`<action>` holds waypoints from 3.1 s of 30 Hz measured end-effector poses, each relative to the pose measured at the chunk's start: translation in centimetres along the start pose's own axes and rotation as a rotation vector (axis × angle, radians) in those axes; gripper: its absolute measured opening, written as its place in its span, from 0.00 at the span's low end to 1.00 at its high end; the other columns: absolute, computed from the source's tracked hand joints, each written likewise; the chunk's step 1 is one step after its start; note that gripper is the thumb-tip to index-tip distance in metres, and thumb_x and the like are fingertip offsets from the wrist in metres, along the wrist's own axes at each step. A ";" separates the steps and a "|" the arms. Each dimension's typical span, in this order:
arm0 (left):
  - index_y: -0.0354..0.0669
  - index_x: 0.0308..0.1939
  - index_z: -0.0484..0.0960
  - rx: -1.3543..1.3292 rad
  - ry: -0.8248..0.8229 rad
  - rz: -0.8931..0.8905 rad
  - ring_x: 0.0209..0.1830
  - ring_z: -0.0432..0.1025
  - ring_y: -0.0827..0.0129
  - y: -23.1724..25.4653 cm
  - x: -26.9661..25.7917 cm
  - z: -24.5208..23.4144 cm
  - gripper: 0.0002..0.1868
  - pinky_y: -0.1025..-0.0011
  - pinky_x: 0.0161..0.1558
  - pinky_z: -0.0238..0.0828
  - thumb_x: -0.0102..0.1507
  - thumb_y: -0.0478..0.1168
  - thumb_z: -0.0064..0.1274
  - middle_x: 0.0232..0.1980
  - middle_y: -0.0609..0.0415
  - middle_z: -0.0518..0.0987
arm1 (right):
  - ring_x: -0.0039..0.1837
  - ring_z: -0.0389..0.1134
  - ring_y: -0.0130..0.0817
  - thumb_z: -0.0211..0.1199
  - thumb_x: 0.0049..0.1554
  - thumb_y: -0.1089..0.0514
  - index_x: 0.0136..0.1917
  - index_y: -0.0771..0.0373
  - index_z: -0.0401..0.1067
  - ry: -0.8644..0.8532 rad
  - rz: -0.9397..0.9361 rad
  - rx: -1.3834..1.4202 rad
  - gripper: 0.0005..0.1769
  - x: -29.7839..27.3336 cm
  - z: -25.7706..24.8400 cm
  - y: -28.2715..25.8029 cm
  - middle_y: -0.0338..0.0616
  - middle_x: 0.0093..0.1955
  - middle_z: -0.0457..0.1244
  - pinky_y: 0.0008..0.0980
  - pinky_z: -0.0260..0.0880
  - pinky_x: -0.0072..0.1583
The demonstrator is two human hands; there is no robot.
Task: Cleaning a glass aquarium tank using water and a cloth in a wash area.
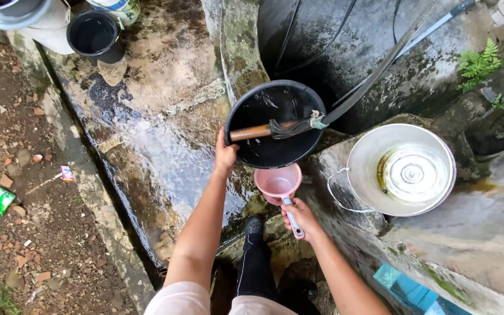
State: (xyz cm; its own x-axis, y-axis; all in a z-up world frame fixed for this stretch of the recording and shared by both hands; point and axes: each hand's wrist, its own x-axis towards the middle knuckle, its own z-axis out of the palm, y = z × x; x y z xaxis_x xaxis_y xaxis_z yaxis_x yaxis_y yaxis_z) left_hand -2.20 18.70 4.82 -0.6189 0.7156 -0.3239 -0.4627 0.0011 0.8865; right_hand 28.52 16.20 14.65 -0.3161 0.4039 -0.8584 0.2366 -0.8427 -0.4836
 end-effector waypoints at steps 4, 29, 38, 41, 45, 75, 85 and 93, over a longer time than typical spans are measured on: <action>0.43 0.74 0.63 -0.055 0.000 0.028 0.62 0.70 0.64 -1.0 -0.7 -0.6 0.49 0.71 0.62 0.66 0.47 0.16 0.42 0.62 0.54 0.76 | 0.32 0.60 0.27 0.61 0.60 0.61 0.56 0.63 0.61 0.003 0.009 -0.023 0.14 0.1 0.4 0.1 0.42 0.38 0.60 0.28 0.59 0.29; 0.38 0.65 0.77 -0.142 -0.003 0.139 0.67 0.69 0.69 -0.7 -4.9 -0.1 0.35 0.70 0.69 0.61 0.55 0.19 0.39 0.65 0.57 0.77 | 0.32 0.60 0.26 0.62 0.61 0.58 0.57 0.61 0.65 -0.015 0.060 0.022 0.13 2.8 0.6 4.3 0.40 0.38 0.60 0.27 0.59 0.30; 0.39 0.65 0.76 -0.170 0.016 0.062 0.70 0.68 0.67 -0.6 -4.8 -0.2 0.42 0.70 0.70 0.61 0.48 0.14 0.36 0.68 0.56 0.75 | 0.33 0.61 0.26 0.61 0.61 0.59 0.59 0.61 0.65 -0.005 0.077 -0.002 0.14 2.3 1.3 4.6 0.40 0.38 0.60 0.27 0.60 0.31; 0.40 0.65 0.76 -0.184 0.014 0.055 0.71 0.67 0.65 -0.6 -4.9 -0.2 0.42 0.69 0.71 0.60 0.48 0.13 0.36 0.70 0.54 0.75 | 0.33 0.61 0.26 0.61 0.61 0.59 0.58 0.61 0.64 -0.006 0.080 -0.011 0.13 2.6 0.9 5.0 0.41 0.38 0.61 0.27 0.61 0.31; 0.39 0.63 0.76 -0.161 0.005 0.102 0.76 0.63 0.63 -1.5 -4.8 -0.4 0.42 0.67 0.75 0.55 0.46 0.12 0.38 0.73 0.52 0.72 | 0.33 0.61 0.27 0.62 0.61 0.59 0.58 0.62 0.64 0.000 0.086 -0.012 0.13 2.7 1.0 5.2 0.40 0.38 0.61 0.27 0.61 0.30; 0.44 0.76 0.57 -0.012 0.113 -0.078 0.48 0.72 0.64 1.7 0.3 2.6 0.48 0.72 0.44 0.72 0.50 0.19 0.41 0.57 0.50 0.77 | 0.33 0.61 0.25 0.61 0.61 0.58 0.57 0.61 0.63 -0.030 -0.065 0.056 0.13 -4.1 2.0 1.6 0.39 0.38 0.60 0.27 0.59 0.30; 0.49 0.68 0.66 -0.131 0.148 -0.150 0.21 0.63 0.65 0.9 3.7 2.9 0.37 0.71 0.14 0.58 0.53 0.26 0.48 0.38 0.49 0.71 | 0.31 0.61 0.24 0.60 0.60 0.60 0.64 0.61 0.62 0.003 -0.208 -0.070 0.20 -13.7 -0.8 0.2 0.39 0.36 0.60 0.26 0.60 0.29; 0.52 0.69 0.58 -0.031 0.074 -0.267 0.49 0.76 0.56 4.2 1.6 2.9 0.34 0.52 0.35 0.87 0.59 0.34 0.49 0.57 0.47 0.73 | 0.29 0.60 0.24 0.60 0.60 0.61 0.60 0.65 0.61 0.032 -0.336 -0.044 0.17 -20.9 -3.6 -0.6 0.40 0.36 0.59 0.27 0.61 0.28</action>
State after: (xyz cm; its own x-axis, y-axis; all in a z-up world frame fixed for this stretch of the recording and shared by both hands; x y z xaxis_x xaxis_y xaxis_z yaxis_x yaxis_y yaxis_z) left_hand -3.26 21.91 8.96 -0.5166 0.6400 -0.5688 -0.6339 0.1607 0.7565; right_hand 38.26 9.54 32.30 -0.3540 0.6681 -0.6545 0.1634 -0.6449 -0.7466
